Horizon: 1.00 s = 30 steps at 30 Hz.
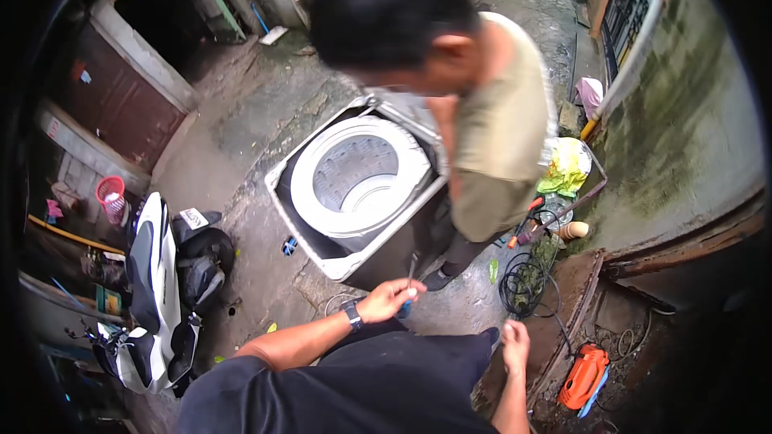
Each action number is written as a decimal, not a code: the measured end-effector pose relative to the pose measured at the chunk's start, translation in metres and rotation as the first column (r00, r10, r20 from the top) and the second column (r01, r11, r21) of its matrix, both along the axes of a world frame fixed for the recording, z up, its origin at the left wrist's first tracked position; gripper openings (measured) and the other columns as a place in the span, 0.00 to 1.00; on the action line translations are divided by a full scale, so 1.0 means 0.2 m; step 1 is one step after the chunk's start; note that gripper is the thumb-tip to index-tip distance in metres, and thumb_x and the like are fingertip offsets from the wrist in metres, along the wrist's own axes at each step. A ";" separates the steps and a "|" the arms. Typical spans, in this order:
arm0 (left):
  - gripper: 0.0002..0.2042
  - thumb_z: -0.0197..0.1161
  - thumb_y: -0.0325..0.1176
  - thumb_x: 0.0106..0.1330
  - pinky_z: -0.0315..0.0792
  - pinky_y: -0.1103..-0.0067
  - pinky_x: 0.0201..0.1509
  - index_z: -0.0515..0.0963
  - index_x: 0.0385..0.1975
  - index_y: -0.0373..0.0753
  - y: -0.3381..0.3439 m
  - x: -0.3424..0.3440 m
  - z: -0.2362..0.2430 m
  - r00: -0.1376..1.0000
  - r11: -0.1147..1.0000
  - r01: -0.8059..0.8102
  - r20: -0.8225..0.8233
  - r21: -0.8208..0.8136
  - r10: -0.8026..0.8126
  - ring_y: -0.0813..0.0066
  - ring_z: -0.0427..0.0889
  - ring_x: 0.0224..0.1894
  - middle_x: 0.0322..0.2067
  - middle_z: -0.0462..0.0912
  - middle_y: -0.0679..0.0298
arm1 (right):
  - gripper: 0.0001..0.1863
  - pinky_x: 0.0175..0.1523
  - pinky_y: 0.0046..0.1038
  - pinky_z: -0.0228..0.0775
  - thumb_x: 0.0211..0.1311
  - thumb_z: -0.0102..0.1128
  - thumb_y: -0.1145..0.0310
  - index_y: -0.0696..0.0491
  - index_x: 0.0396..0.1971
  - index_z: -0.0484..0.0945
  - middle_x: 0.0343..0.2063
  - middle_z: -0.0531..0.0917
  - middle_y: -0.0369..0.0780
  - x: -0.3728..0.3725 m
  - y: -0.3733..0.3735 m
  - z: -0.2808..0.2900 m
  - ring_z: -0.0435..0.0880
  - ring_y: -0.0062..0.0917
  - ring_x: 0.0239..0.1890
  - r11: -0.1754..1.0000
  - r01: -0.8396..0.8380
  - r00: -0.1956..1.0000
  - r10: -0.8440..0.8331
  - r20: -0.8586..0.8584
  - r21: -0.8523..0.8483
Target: The person disassembles the top agitator assembly of a washing machine by unscrewing components with a screwdriver and prying parts loose with pliers.
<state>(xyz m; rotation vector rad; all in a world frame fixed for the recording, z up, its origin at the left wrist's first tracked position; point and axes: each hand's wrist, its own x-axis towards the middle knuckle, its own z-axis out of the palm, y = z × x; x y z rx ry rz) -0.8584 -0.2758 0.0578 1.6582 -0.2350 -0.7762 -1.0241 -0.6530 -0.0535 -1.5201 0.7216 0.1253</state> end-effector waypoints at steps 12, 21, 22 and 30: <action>0.18 0.61 0.35 0.79 0.79 0.66 0.62 0.75 0.62 0.34 0.89 0.24 0.08 0.710 0.605 -0.675 -0.595 -0.423 0.376 0.67 0.83 0.52 0.49 0.83 0.60 | 0.39 0.56 0.39 0.78 0.68 0.70 0.55 0.47 0.73 0.60 0.56 0.81 0.49 1.01 1.78 0.92 0.84 0.39 0.54 0.430 -0.844 0.470 0.881 -0.054 -0.320; 0.16 0.68 0.31 0.67 0.78 0.66 0.52 0.82 0.54 0.37 1.51 0.40 -0.10 0.818 0.825 -0.406 0.558 0.393 0.137 0.56 0.85 0.45 0.40 0.84 0.56 | 0.27 0.60 0.41 0.75 0.72 0.62 0.56 0.50 0.65 0.70 0.52 0.85 0.51 0.89 1.92 0.65 0.85 0.45 0.54 0.683 -0.700 0.711 0.695 -0.111 -0.209; 0.16 0.69 0.31 0.65 0.77 0.64 0.55 0.82 0.53 0.36 1.57 0.47 -0.08 0.780 0.818 -0.403 0.622 0.411 0.071 0.53 0.84 0.46 0.40 0.84 0.56 | 0.26 0.59 0.41 0.75 0.72 0.62 0.56 0.50 0.64 0.71 0.50 0.86 0.51 0.88 1.92 0.68 0.85 0.45 0.54 0.680 -0.693 0.716 0.687 -0.124 -0.240; 0.34 0.78 0.33 0.55 0.69 0.61 0.68 0.74 0.63 0.36 1.28 1.14 -0.23 0.611 0.923 0.038 0.722 0.384 -0.325 0.49 0.73 0.62 0.58 0.76 0.52 | 0.26 0.60 0.45 0.74 0.69 0.62 0.57 0.57 0.60 0.73 0.51 0.85 0.54 0.89 2.05 0.89 0.83 0.51 0.56 0.713 -0.537 0.843 0.442 -0.306 -0.450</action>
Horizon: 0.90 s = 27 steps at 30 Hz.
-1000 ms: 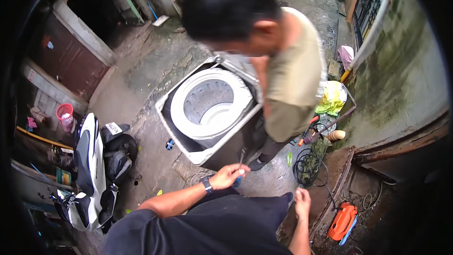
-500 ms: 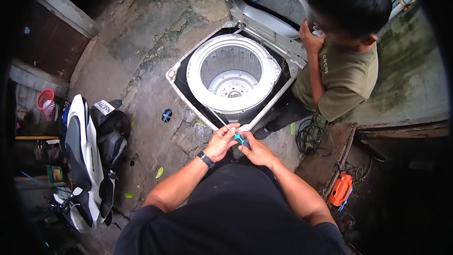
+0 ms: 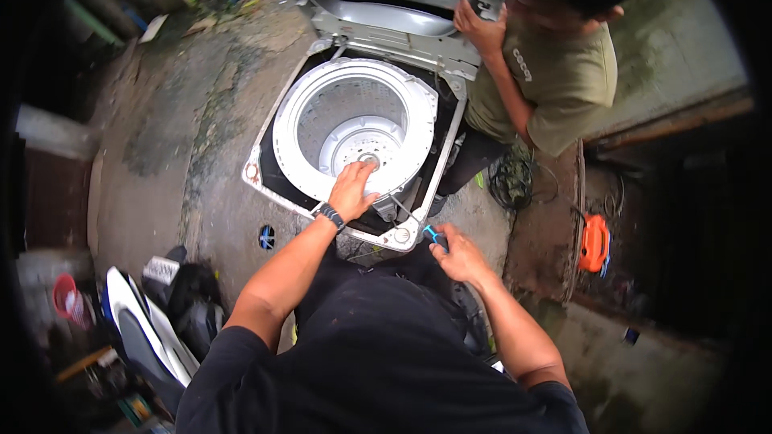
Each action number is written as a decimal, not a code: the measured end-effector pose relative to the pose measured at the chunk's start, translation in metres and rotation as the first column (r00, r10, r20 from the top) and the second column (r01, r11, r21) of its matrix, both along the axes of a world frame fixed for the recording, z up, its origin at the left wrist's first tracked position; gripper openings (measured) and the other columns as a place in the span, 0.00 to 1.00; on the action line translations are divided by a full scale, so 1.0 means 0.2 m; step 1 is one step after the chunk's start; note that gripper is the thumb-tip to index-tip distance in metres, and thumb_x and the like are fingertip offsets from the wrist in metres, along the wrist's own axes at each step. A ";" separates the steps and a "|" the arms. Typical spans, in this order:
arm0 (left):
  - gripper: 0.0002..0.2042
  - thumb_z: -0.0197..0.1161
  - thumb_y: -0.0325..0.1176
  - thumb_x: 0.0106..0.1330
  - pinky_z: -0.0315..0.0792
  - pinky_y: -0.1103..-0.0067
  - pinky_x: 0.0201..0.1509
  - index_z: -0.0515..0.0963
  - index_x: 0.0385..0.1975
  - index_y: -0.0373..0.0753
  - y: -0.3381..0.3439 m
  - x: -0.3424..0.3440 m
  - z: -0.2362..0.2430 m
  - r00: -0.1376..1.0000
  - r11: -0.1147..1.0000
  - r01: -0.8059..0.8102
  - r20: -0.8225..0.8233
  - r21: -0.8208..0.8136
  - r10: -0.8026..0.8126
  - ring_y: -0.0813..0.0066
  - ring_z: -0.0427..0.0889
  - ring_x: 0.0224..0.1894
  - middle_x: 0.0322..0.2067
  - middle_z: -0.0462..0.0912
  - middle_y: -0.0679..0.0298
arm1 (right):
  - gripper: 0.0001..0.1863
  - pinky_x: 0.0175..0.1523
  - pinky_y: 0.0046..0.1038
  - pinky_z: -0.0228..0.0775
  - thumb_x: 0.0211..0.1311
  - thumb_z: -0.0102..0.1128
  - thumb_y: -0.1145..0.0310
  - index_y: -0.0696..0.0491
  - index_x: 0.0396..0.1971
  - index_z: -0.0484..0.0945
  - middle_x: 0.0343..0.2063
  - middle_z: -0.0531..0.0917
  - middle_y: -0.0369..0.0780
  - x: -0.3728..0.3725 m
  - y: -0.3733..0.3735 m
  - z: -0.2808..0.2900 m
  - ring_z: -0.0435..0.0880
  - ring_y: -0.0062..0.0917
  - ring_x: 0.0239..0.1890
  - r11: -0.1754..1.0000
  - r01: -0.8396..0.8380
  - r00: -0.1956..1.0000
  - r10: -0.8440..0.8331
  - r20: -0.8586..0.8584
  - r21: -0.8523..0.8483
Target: The person disassembles the top agitator assembly of a washing machine by unscrewing components with a screwdriver and prying parts loose with pliers.
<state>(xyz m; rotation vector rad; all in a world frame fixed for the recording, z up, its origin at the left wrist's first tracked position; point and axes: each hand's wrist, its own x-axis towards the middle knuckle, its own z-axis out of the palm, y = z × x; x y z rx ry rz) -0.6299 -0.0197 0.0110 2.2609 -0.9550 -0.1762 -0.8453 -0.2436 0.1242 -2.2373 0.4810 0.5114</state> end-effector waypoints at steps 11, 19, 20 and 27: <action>0.34 0.81 0.35 0.50 0.65 0.61 0.68 0.76 0.60 0.40 -0.14 0.04 -0.28 0.960 0.952 0.276 -0.015 -0.131 -0.280 0.53 0.71 0.64 0.58 0.75 0.56 | 0.16 0.52 0.49 0.78 0.63 0.66 0.67 0.52 0.50 0.81 0.50 0.79 0.49 0.26 0.44 0.27 0.85 0.50 0.46 0.851 0.240 0.970 -0.228 0.083 -0.468; 0.42 0.78 0.32 0.53 0.59 0.55 0.73 0.66 0.72 0.43 -0.17 0.06 -0.31 0.968 0.968 0.242 0.077 -0.062 -0.237 0.45 0.64 0.70 0.69 0.64 0.50 | 0.16 0.49 0.49 0.79 0.67 0.63 0.66 0.55 0.51 0.79 0.46 0.80 0.52 0.21 0.43 0.31 0.86 0.52 0.42 0.814 0.349 0.934 -0.340 0.106 -0.464; 0.42 0.78 0.32 0.53 0.59 0.55 0.73 0.66 0.72 0.43 -0.17 0.05 -0.32 0.966 0.966 0.254 0.070 -0.056 -0.250 0.45 0.64 0.70 0.69 0.64 0.50 | 0.16 0.49 0.49 0.79 0.67 0.63 0.66 0.55 0.51 0.79 0.46 0.80 0.52 0.18 0.46 0.26 0.86 0.52 0.42 0.813 0.357 0.931 -0.353 0.098 -0.460; 0.48 0.81 0.33 0.51 0.58 0.56 0.73 0.62 0.74 0.40 -0.10 0.00 -0.31 0.969 0.971 0.239 -0.061 -0.011 -0.239 0.46 0.64 0.71 0.69 0.64 0.50 | 0.22 0.49 0.50 0.78 0.71 0.61 0.65 0.58 0.60 0.73 0.45 0.80 0.59 0.05 0.65 -0.01 0.84 0.57 0.44 0.896 0.386 0.921 -0.360 0.149 -0.220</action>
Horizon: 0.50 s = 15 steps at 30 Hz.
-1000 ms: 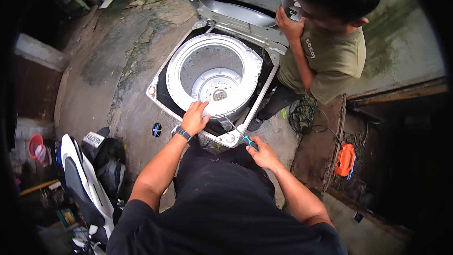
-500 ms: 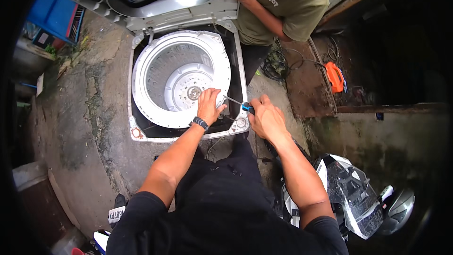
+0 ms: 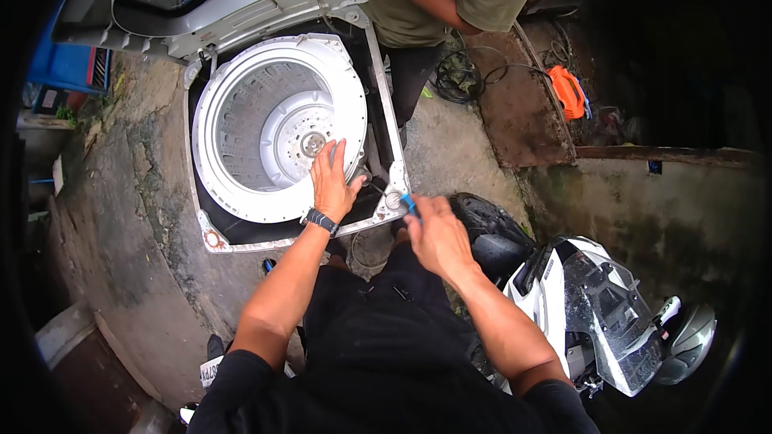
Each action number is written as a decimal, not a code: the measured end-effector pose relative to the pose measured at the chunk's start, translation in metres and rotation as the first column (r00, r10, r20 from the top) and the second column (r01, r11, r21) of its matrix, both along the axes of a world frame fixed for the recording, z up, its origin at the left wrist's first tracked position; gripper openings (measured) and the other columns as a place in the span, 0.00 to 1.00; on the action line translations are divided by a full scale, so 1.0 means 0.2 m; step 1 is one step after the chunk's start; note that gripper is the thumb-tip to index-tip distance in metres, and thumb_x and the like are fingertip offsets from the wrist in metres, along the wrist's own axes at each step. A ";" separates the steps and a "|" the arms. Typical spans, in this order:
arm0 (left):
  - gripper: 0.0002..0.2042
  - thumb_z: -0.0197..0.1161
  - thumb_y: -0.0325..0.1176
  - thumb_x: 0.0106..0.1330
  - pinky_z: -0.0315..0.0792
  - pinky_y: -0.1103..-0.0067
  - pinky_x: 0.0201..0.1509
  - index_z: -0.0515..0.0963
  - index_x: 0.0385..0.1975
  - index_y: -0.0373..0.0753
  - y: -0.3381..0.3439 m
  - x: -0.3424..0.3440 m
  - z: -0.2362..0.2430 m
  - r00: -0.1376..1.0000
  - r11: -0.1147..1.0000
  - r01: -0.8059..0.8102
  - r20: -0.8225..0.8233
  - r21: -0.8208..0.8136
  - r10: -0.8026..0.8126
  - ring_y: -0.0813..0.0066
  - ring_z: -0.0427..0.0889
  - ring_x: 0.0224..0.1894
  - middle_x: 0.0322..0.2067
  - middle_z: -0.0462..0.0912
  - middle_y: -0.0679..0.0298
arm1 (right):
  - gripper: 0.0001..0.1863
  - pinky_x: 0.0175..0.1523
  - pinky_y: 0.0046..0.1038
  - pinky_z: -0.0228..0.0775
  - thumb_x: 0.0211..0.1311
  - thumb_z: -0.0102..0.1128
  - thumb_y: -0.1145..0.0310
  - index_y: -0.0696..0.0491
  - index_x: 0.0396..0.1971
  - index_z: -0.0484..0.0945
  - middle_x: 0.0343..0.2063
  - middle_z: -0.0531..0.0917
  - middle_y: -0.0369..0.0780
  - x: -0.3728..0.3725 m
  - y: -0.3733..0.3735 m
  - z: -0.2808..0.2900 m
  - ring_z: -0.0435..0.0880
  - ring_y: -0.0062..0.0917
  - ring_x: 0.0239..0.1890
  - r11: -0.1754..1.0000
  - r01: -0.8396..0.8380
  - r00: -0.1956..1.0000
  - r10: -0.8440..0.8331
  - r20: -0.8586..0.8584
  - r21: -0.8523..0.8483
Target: The person disassembles the top agitator assembly of a washing machine by unscrewing components with a screwdriver and prying parts loose with pliers.
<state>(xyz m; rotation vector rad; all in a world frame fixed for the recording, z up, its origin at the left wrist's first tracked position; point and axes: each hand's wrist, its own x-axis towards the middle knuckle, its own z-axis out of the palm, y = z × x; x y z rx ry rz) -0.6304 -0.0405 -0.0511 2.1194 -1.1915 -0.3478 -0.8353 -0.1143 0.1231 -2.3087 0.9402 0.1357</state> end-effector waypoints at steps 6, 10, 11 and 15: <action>0.47 0.81 0.32 0.51 0.59 0.58 0.73 0.63 0.73 0.38 0.01 0.01 -0.04 1.000 1.000 0.005 0.019 -0.022 -0.005 0.45 0.65 0.69 0.68 0.66 0.49 | 0.23 0.50 0.51 0.77 0.72 0.58 0.67 0.58 0.64 0.70 0.46 0.82 0.58 0.02 0.07 -0.11 0.84 0.57 0.47 0.998 0.029 0.996 -0.024 -0.090 0.054; 0.47 0.81 0.33 0.51 0.59 0.57 0.73 0.63 0.73 0.38 0.03 0.02 -0.04 0.998 0.997 0.060 -0.002 -0.045 -0.061 0.45 0.65 0.69 0.68 0.66 0.49 | 0.22 0.52 0.51 0.77 0.72 0.59 0.67 0.57 0.62 0.73 0.42 0.83 0.59 0.08 0.10 0.02 0.84 0.58 0.46 0.911 0.401 0.900 -0.374 0.223 -0.091; 0.47 0.81 0.33 0.51 0.59 0.57 0.73 0.63 0.73 0.38 0.02 0.02 -0.04 0.997 0.996 0.074 -0.008 -0.051 -0.075 0.45 0.65 0.69 0.68 0.66 0.49 | 0.22 0.52 0.51 0.77 0.72 0.59 0.67 0.57 0.62 0.73 0.42 0.83 0.59 0.05 0.11 -0.02 0.84 0.58 0.46 0.905 0.413 0.896 -0.385 0.219 -0.099; 0.49 0.81 0.33 0.50 0.59 0.57 0.73 0.60 0.74 0.37 0.02 0.05 -0.04 0.996 0.995 0.088 -0.005 -0.049 -0.088 0.45 0.64 0.70 0.68 0.65 0.49 | 0.22 0.52 0.51 0.76 0.73 0.57 0.68 0.58 0.64 0.70 0.47 0.81 0.59 0.02 0.13 -0.08 0.83 0.58 0.48 0.991 0.068 0.995 -0.060 -0.074 0.116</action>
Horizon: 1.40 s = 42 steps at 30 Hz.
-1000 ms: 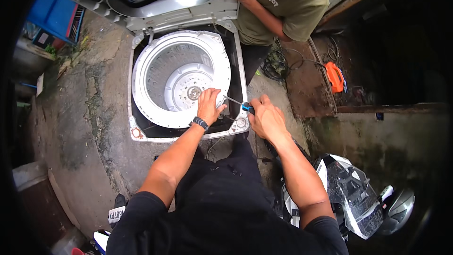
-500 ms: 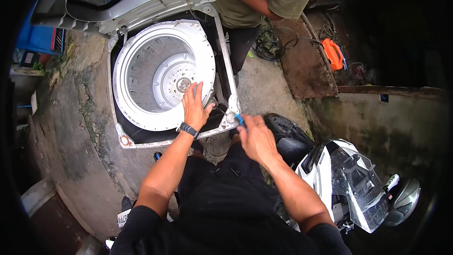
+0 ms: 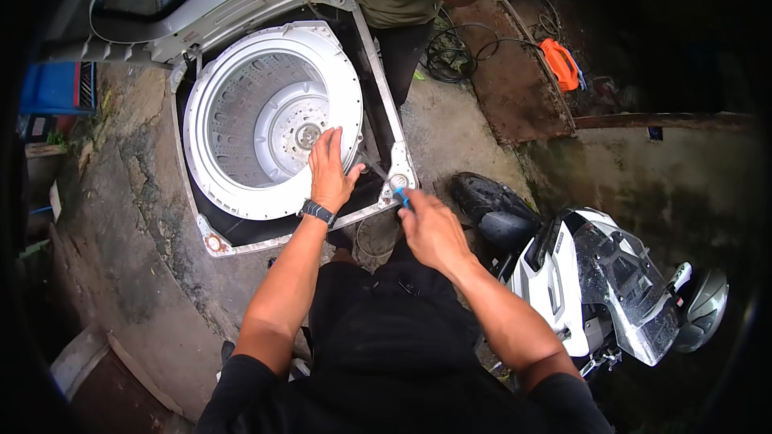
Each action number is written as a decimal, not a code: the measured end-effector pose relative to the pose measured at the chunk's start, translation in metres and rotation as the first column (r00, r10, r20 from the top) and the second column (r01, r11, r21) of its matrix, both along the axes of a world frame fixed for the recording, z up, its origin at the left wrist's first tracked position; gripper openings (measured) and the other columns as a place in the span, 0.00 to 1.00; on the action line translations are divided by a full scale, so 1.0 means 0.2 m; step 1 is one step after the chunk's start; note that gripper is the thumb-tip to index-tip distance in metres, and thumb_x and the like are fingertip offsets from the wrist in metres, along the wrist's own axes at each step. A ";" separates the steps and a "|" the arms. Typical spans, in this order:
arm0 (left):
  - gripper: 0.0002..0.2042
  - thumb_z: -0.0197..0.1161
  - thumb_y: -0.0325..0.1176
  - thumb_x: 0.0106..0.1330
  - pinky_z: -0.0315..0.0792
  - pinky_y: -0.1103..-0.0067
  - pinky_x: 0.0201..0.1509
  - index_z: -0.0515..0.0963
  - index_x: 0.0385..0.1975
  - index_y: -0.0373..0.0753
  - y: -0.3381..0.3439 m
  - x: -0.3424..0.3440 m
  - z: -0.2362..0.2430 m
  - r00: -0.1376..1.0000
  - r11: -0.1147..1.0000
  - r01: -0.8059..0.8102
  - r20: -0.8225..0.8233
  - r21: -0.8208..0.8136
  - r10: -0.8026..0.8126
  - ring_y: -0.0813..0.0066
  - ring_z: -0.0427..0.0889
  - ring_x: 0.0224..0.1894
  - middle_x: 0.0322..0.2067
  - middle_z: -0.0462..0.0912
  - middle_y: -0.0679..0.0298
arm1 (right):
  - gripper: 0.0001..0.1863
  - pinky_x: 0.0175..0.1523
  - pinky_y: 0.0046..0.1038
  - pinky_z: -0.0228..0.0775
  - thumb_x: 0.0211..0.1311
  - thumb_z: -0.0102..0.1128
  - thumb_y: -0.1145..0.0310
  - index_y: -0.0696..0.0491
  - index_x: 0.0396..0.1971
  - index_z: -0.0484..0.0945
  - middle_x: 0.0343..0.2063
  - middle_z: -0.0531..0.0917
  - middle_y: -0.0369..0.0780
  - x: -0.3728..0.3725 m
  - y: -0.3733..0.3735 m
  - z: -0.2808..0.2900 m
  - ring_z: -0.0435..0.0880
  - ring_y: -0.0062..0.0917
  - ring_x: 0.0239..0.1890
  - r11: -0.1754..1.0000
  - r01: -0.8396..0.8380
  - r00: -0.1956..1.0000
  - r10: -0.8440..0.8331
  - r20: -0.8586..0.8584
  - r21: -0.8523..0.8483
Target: The person disassembles the top agitator assembly of a washing machine by unscrewing components with a screwdriver and prying parts loose with pliers.
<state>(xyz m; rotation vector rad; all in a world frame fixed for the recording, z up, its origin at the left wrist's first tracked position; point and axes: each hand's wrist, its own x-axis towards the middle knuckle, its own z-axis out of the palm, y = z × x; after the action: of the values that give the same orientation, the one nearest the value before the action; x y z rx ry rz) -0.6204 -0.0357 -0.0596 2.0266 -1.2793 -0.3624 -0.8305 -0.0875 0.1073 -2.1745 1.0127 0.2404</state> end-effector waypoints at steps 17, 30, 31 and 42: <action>0.35 0.57 0.24 0.64 0.58 0.57 0.76 0.58 0.74 0.32 0.05 0.05 -0.04 0.988 0.988 0.033 -0.144 -0.151 -0.055 0.40 0.64 0.70 0.67 0.65 0.41 | 0.23 0.57 0.52 0.73 0.74 0.56 0.69 0.60 0.64 0.66 0.53 0.78 0.61 0.08 0.14 -0.02 0.81 0.60 0.53 0.969 0.249 0.963 -0.248 0.103 0.007; 0.35 0.56 0.24 0.64 0.59 0.57 0.75 0.58 0.74 0.32 0.06 0.07 -0.05 0.987 0.986 0.050 -0.141 -0.162 -0.073 0.39 0.66 0.69 0.65 0.66 0.41 | 0.24 0.59 0.50 0.73 0.73 0.58 0.69 0.59 0.64 0.66 0.53 0.79 0.61 0.14 0.19 -0.02 0.79 0.60 0.56 0.906 0.399 0.889 -0.345 0.302 -0.139; 0.35 0.56 0.24 0.64 0.59 0.57 0.75 0.58 0.74 0.32 0.05 0.07 -0.05 0.988 0.986 0.050 -0.134 -0.159 -0.071 0.39 0.66 0.68 0.65 0.66 0.41 | 0.24 0.59 0.50 0.73 0.73 0.58 0.68 0.59 0.64 0.66 0.52 0.80 0.61 0.13 0.17 -0.06 0.80 0.60 0.55 0.946 0.320 0.930 -0.304 0.204 -0.051; 0.34 0.56 0.25 0.63 0.59 0.56 0.75 0.59 0.73 0.31 0.05 0.07 -0.05 0.990 0.990 0.047 -0.125 -0.130 -0.063 0.39 0.66 0.68 0.64 0.67 0.40 | 0.23 0.59 0.51 0.72 0.75 0.56 0.67 0.59 0.63 0.66 0.53 0.79 0.62 0.14 0.16 0.01 0.80 0.61 0.55 0.913 0.404 0.886 -0.374 0.275 -0.058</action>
<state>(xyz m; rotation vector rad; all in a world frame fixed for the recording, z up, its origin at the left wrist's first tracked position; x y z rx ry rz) -0.6063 -0.0255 -0.0689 1.8342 -1.2487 -0.4196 -0.8018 -0.0546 0.1083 -1.9779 1.3049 -0.2912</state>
